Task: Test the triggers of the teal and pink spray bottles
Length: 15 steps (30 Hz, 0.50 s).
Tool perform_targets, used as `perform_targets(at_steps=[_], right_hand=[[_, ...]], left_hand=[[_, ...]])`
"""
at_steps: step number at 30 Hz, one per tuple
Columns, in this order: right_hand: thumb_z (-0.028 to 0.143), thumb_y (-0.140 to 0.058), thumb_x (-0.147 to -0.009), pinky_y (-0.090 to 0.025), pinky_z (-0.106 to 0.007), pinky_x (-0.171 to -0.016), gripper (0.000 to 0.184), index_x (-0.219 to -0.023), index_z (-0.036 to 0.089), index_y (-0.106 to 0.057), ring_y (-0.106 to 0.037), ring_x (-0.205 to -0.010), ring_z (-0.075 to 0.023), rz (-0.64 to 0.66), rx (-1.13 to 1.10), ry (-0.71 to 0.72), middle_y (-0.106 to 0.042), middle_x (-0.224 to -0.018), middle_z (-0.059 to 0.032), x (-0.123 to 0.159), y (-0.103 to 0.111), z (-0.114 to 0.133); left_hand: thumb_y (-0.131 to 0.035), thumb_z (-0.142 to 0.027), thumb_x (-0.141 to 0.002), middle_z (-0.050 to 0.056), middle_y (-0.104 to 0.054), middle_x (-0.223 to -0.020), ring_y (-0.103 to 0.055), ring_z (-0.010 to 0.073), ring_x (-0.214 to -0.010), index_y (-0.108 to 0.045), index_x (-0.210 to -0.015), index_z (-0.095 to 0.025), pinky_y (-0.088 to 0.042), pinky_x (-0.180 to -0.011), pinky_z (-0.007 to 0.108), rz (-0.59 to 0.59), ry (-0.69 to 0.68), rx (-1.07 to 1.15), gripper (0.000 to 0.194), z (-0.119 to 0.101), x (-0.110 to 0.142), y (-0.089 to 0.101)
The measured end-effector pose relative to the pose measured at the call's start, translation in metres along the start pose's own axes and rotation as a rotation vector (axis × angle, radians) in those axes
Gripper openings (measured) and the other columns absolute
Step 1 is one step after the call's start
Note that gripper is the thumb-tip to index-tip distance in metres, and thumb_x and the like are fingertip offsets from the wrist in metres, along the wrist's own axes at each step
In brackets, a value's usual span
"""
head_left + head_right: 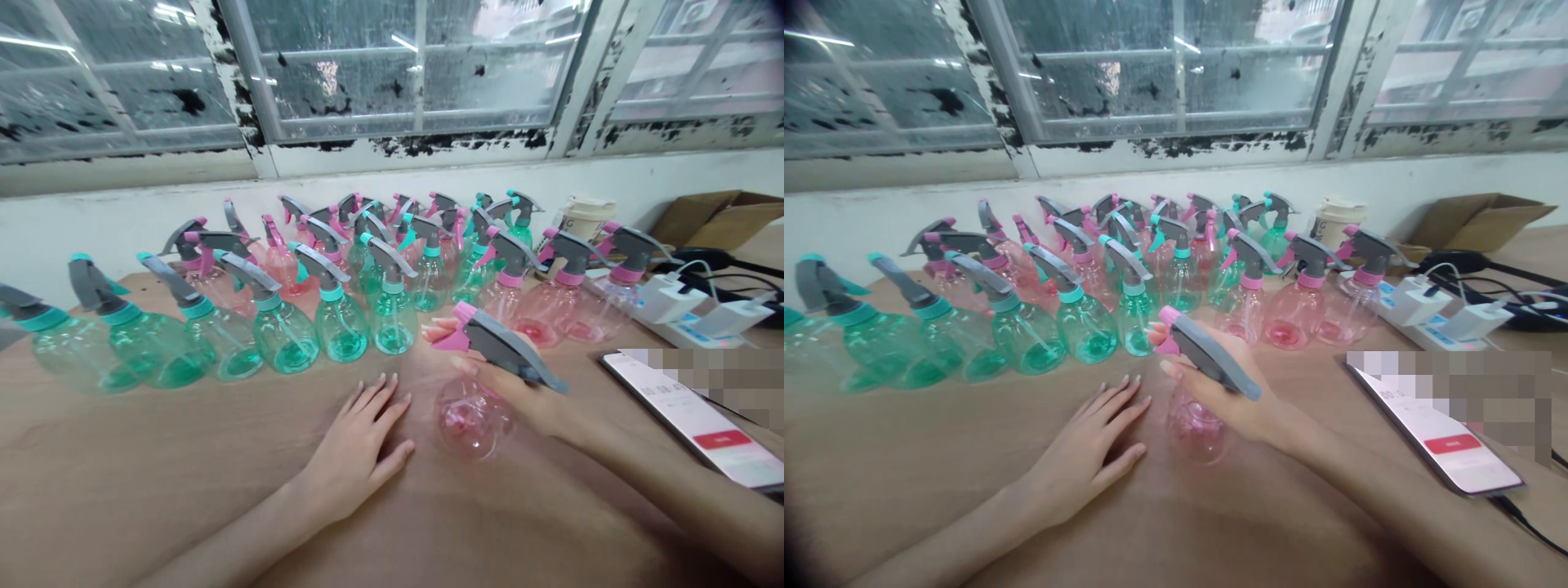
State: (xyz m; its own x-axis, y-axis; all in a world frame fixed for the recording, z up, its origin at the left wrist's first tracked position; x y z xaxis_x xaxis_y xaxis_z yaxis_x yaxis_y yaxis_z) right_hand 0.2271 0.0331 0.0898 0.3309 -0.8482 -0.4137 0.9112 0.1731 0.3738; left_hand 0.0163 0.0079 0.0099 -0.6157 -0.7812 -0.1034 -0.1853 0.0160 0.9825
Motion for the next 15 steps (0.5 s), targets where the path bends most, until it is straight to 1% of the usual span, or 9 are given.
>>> perform_targets(at_steps=[4, 7, 10, 15], right_hand=[[0.037, -0.055, -0.089, -0.047, -0.029, -0.058, 0.013, -0.090, 0.027, -0.063, -0.056, -0.062, -0.0147, 0.004, 0.039, 0.004, -0.059, -0.074, 0.0017, -0.001, 0.002, -0.006], [0.041, -0.056, -0.090, -0.049, -0.029, -0.061, 0.017, -0.087, 0.025, -0.062, -0.059, -0.069, -0.0161, -0.005, 0.034, 0.000, -0.064, -0.082, -0.0006, -0.001, 0.001, -0.012], [0.042, -0.057, -0.089, -0.049, -0.030, -0.061, 0.017, -0.087, 0.025, -0.061, -0.059, -0.069, -0.0161, -0.026, 0.012, -0.007, -0.063, -0.081, -0.0001, 0.000, 0.000, -0.014], [0.040, -0.060, -0.086, -0.049, -0.030, -0.060, 0.015, -0.094, 0.027, -0.060, -0.057, -0.065, -0.0155, -0.040, 0.035, 0.015, -0.062, -0.081, 0.0008, 0.000, 0.000, -0.004]], left_hand=[[-0.041, -0.049, -0.098, 0.010, -0.030, -0.155, -0.027, 0.0281, -0.143, -0.043, -0.142, -0.021, -0.026, -0.115, 0.053, 0.006, 0.002, -0.010, 0.052, 0.000, 0.000, 0.000], [-0.042, -0.049, -0.098, 0.011, -0.031, -0.155, -0.028, 0.0283, -0.143, -0.044, -0.142, -0.020, -0.027, -0.114, 0.053, 0.020, 0.008, -0.017, 0.053, 0.000, -0.001, 0.000], [-0.041, -0.049, -0.098, 0.011, -0.031, -0.155, -0.028, 0.0284, -0.143, -0.044, -0.142, -0.019, -0.028, -0.114, 0.053, 0.026, 0.008, -0.026, 0.053, -0.001, -0.002, 0.001], [-0.043, -0.047, -0.098, 0.011, -0.032, -0.154, -0.029, 0.0279, -0.142, -0.044, -0.142, -0.020, -0.027, -0.114, 0.052, 0.008, 0.004, -0.024, 0.052, -0.001, -0.002, 0.002]])
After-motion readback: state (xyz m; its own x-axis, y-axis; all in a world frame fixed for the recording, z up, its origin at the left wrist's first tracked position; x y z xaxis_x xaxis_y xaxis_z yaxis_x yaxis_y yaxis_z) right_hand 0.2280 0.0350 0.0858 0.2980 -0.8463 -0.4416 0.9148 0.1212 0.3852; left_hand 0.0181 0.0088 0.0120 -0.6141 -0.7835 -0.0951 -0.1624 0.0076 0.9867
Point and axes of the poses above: each hand's wrist, its own x-axis away from the middle knuckle, its own y-axis out of the back of the hand, z = x × y, the point moved 3 cm from there along -x, towards the middle knuckle
